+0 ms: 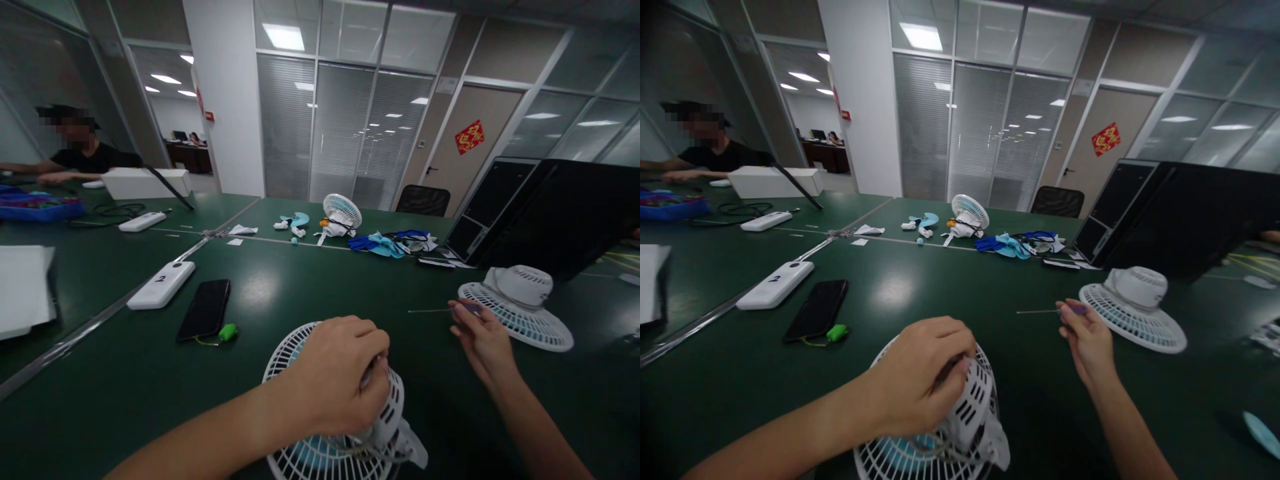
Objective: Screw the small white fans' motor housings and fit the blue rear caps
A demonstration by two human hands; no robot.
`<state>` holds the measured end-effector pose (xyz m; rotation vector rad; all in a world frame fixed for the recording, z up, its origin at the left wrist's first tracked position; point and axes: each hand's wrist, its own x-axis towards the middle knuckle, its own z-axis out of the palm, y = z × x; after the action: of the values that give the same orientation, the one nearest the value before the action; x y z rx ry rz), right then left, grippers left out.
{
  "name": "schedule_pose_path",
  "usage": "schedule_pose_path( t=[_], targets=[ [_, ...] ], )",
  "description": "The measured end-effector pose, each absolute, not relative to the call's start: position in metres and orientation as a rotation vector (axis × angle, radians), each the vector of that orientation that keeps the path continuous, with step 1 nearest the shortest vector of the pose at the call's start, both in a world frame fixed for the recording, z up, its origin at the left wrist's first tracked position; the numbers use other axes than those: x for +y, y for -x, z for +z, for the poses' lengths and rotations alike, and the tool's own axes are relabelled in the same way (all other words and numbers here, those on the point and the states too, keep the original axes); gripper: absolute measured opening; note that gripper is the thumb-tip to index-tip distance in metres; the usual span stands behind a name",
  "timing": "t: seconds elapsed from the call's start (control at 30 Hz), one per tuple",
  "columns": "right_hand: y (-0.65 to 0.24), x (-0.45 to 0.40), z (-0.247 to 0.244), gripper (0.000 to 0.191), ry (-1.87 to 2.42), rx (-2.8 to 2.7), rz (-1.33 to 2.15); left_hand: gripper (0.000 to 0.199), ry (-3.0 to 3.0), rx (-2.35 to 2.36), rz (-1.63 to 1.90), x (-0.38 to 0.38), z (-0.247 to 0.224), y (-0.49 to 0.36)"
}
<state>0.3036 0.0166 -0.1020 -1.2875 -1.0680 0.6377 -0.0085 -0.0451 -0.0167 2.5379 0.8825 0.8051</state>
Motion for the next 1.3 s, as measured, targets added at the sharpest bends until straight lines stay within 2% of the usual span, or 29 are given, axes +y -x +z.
schedule_pose_path(
  t=[0.1,0.37,0.5,0.67,0.8,0.9,1.0,1.07,1.2,1.3],
  targets=[
    [-0.287,0.012,-0.103,0.044,1.299,-1.048,0.728,0.024,-2.487,0.883,0.857,-0.044,-0.022,0.006],
    [-0.274,0.012,-0.114,0.061,1.403,-1.283,0.753,0.024,-2.5,0.953,0.812,-0.047,-0.022,0.01],
    [-0.293,0.012,-0.114,0.054,1.553,-1.457,0.598,0.024,-2.515,0.972,0.81,-0.048,-0.022,0.009],
    [-0.331,0.007,-0.107,0.032,1.87,-1.587,0.296,0.027,-2.54,0.932,0.933,-0.047,-0.031,0.009],
    [-0.375,0.0,-0.1,0.034,2.233,-1.408,0.057,0.028,-2.551,0.888,1.008,-0.045,-0.038,0.01],
    [-0.413,-0.008,-0.097,0.042,2.46,-1.181,-0.094,0.028,-2.561,0.862,1.014,-0.043,-0.041,0.011],
    [-0.443,-0.013,-0.097,0.068,2.6,-1.08,-0.171,0.027,-2.571,0.841,1.035,-0.041,-0.043,0.012],
    [-0.455,-0.013,-0.101,0.075,2.649,-1.095,-0.184,0.026,-2.581,0.837,1.051,-0.04,-0.043,0.012],
    [-0.461,-0.005,-0.108,0.044,2.671,-1.133,-0.22,0.026,-2.607,0.832,1.093,-0.04,-0.043,0.012],
    [-0.456,0.002,-0.109,0.033,2.605,-1.221,-0.261,0.026,-2.621,0.823,1.139,-0.038,-0.044,0.012]
  ],
)
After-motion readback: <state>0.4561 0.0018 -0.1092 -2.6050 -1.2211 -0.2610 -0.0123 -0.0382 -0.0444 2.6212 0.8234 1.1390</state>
